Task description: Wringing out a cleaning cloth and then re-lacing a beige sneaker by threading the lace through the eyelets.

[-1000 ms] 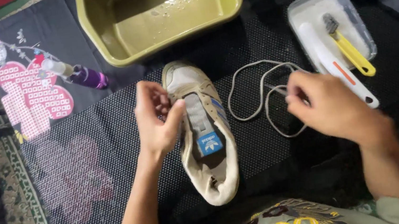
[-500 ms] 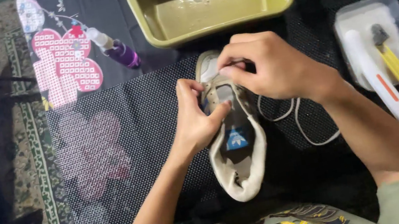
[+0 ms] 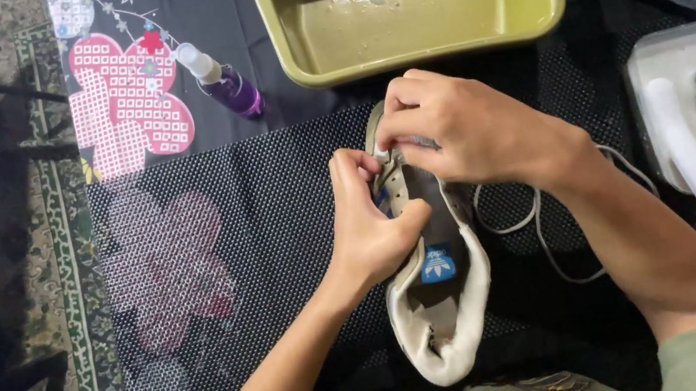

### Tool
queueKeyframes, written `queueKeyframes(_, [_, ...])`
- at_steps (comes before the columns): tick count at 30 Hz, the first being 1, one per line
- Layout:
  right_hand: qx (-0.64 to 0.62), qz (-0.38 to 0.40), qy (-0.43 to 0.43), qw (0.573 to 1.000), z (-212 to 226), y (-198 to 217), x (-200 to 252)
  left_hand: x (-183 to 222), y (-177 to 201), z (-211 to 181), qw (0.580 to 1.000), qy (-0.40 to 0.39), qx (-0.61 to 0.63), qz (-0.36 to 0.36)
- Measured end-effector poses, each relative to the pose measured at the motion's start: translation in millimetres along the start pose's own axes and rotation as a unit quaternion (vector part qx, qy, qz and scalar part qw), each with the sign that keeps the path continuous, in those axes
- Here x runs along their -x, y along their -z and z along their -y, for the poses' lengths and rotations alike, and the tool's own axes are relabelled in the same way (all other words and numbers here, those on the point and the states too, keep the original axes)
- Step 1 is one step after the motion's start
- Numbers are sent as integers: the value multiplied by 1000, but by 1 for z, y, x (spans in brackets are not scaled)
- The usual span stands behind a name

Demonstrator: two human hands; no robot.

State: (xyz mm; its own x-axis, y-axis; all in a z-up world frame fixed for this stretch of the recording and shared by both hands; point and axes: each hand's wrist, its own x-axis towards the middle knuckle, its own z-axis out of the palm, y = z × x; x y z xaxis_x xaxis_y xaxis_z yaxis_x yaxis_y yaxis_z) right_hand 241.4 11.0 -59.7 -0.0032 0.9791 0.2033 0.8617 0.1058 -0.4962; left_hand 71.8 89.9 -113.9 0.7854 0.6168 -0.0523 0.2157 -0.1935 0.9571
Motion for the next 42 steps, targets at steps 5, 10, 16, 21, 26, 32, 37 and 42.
queueKeyframes(5, [58,-14,35,998,-1,-5,0,0,1,-3,1000,11,-12,2])
queueKeyframes(10, [63,-7,41,997,-3,-10,-2,0,1,-3,1000,10,-17,4])
queueKeyframes(16, [-54,35,-7,998,2,-5,-5,-2,3,-2,1000,-13,-27,-9])
queueKeyframes(21, [4,19,-8,1000,-11,-21,-3,-3,10,-5,999,17,27,30])
queueKeyframes(26, [1,25,4,1000,-13,-22,-3,-7,23,-21,997,69,6,42])
queueKeyframes(32, [-10,21,12,1000,-3,-10,-2,-6,33,-38,994,98,-4,43])
queueKeyframes(37, [-33,7,-3,999,-4,-13,-3,-6,37,-40,995,87,-19,46])
queueKeyframes(42, [-8,13,2,1000,-11,-22,-2,-6,39,-41,997,68,-34,34])
